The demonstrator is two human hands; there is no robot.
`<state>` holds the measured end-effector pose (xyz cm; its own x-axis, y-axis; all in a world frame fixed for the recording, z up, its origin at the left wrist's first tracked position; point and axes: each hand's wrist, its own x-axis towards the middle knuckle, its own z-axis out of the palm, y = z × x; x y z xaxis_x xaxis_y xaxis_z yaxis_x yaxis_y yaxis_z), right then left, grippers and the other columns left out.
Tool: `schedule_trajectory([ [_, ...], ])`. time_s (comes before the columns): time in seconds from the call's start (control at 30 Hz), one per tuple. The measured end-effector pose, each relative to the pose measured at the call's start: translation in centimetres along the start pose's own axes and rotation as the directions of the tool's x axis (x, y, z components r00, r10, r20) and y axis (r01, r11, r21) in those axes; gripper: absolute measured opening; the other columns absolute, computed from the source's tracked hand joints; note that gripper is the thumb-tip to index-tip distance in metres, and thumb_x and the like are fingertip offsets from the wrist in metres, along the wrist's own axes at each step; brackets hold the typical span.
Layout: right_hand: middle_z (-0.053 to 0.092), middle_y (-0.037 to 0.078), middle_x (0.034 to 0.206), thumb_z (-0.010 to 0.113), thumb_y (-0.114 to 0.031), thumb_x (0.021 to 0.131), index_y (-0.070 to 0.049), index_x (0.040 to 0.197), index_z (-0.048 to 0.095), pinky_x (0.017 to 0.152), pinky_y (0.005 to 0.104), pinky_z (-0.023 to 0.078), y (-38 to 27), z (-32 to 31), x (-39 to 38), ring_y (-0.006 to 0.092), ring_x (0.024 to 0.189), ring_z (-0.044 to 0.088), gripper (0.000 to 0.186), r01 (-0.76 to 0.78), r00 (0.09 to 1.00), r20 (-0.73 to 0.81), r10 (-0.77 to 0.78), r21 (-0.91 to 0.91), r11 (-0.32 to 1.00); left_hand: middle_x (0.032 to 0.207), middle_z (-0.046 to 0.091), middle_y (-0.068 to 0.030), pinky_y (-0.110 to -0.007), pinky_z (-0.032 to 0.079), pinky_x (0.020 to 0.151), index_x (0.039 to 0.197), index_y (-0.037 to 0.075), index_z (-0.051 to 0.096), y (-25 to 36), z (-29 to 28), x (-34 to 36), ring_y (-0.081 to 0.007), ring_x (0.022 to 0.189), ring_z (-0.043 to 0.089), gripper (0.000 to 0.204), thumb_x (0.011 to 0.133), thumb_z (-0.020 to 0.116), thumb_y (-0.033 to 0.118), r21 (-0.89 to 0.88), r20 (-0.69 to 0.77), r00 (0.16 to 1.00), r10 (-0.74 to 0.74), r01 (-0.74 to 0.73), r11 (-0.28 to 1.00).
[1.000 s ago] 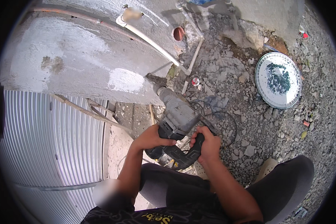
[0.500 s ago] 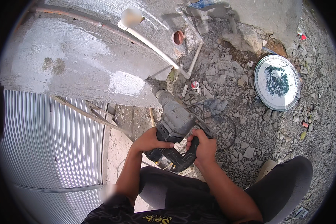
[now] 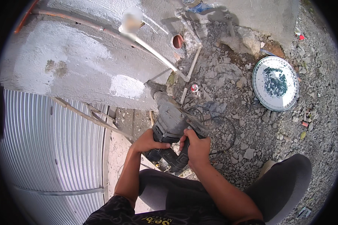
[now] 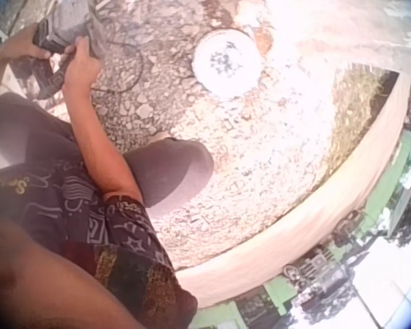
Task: The person uses a hammer drill to bore into a concrete wall near plumbing fixtures. They reposition the tool and continue drilling, generating dust and debris.
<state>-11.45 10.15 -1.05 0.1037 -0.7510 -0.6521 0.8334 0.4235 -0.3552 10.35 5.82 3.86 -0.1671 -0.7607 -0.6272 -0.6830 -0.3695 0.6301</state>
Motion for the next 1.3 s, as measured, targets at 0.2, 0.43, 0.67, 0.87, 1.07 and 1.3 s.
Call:
schedule_trajectory([
  [0.2,0.065,0.011,0.069,0.07,-0.011,0.091,0.004,0.087,0.067,0.048,0.0347,0.05,-0.3,0.1,0.3,0.0194,0.053,0.061,0.017,0.034,0.999,0.005,-0.034,0.009,0.999,0.108,0.077,-0.0142,-0.034,0.056,0.09,0.118,-0.009,0.072,-0.2,0.3,0.2,-0.0187,0.097,0.071,0.068,0.069,0.097,0.032,-0.015,-0.006,1.0,0.006,-0.006,1.0],
  [0.43,0.066,0.011,0.071,0.071,-0.014,0.091,0.003,0.088,0.067,0.049,0.0345,0.05,0.1,-0.2,0.7,0.0189,0.054,0.061,0.017,0.024,0.999,0.027,-0.023,-0.03,0.999,0.111,0.076,-0.0167,-0.034,0.056,0.093,0.12,-0.01,0.07,0.8,0.4,0.4,-0.0212,0.102,0.073,0.074,0.068,0.098,0.034,-0.002,-0.006,0.998,-0.061,0.061,0.998],
  [0.67,0.067,0.008,0.077,0.071,-0.024,0.094,-0.004,0.091,0.064,0.053,0.0321,0.053,-2.8,-6.0,2.9,0.0162,0.059,0.063,0.022,-0.03,0.999,0.041,0.029,0.029,0.999,0.112,0.077,-0.0167,-0.036,0.056,0.094,0.119,-0.008,0.073,2.7,4.9,2.0,-0.0242,0.101,0.074,0.073,0.069,0.094,0.042,0.125,-0.013,0.999,-0.033,0.034,0.992],
  [0.87,0.066,0.008,0.077,0.07,-0.023,0.094,-0.004,0.09,0.065,0.054,0.0322,0.053,-4.6,-7.6,1.5,0.0164,0.06,0.063,0.02,-0.022,0.999,0.028,0.019,0.086,0.996,0.115,0.077,-0.0178,-0.036,0.056,0.096,0.121,-0.005,0.073,4.2,6.6,2.0,-0.0267,0.105,0.074,0.075,0.069,0.093,0.044,0.115,0.012,1.0,0.006,-0.007,0.993],
  [1.07,0.066,0.008,0.077,0.069,-0.021,0.094,-0.003,0.09,0.065,0.053,0.0319,0.053,-4.9,-7.5,0.5,0.0166,0.06,0.063,0.02,-0.045,0.998,0.04,0.041,0.094,0.995,0.113,0.077,-0.0185,-0.037,0.056,0.096,0.119,-0.007,0.073,5.6,6.2,0.7,-0.0266,0.104,0.074,0.076,0.068,0.094,0.045,0.181,0.006,0.999,-0.047,0.045,0.983],
  [1.3,0.064,0.008,0.076,0.067,-0.022,0.095,-0.005,0.093,0.061,0.053,0.0325,0.051,-4.4,-6.4,2.9,0.0168,0.059,0.06,0.019,-0.066,0.996,0.06,0.062,0.058,0.996,0.109,0.078,-0.0179,-0.036,0.055,0.094,0.115,-0.006,0.075,4.9,5.3,1.4,-0.0264,0.102,0.075,0.072,0.069,0.093,0.046,0.136,-0.072,0.997,-0.018,0.028,0.99],
])
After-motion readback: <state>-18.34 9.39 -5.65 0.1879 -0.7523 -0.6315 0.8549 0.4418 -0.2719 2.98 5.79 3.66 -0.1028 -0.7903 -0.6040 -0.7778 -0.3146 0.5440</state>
